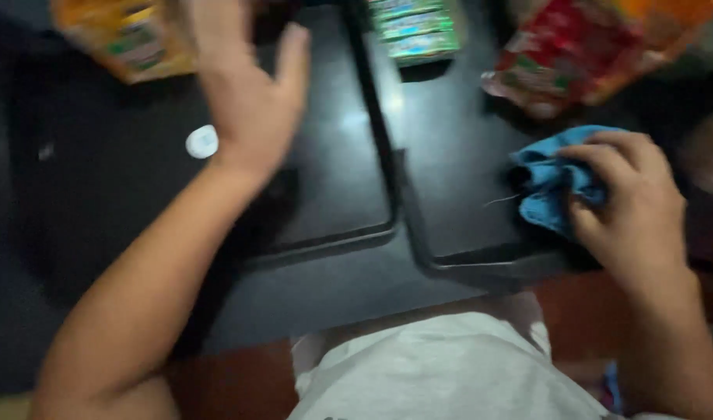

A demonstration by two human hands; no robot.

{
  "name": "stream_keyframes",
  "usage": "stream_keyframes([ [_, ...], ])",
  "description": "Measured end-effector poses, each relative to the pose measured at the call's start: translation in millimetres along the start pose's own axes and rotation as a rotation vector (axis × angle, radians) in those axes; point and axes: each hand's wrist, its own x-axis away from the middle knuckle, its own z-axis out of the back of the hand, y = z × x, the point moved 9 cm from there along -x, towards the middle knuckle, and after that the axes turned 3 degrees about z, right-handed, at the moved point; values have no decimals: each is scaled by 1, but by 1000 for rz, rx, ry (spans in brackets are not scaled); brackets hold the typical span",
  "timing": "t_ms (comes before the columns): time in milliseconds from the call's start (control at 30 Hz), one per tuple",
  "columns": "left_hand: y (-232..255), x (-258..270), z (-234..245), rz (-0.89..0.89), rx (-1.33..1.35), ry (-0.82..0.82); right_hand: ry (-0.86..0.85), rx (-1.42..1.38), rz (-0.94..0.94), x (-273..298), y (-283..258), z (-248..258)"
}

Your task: Wiping individual drink packets with a cloth and organizing them into cardboard display boxes on a tray.

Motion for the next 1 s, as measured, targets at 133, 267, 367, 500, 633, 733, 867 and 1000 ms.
stream_keyframes([
  [133,-134,46,107,332,-268,344,-60,129,-7,-5,0,-22],
  [267,-181,50,113,336,578,98,-27,105,-18,-2,7,-34],
  [367,-192,52,90,461,599,-113,-68,201,-42,-3,8,-37],
  [500,-204,46,80,549,509,-172,25,183,21,-3,-1,-24],
  [633,-176,34,66,435,262,-272,73,457,-73,4,11,-19],
  [733,-155,30,69,414,20,-185,132,445,-81,2,-4,-2],
  [867,-101,28,42,430,425,-131,330,58,142,2,-51,47],
  [1000,6,30,-14,574,711,-245,240,-734,-53,-5,-63,23],
])
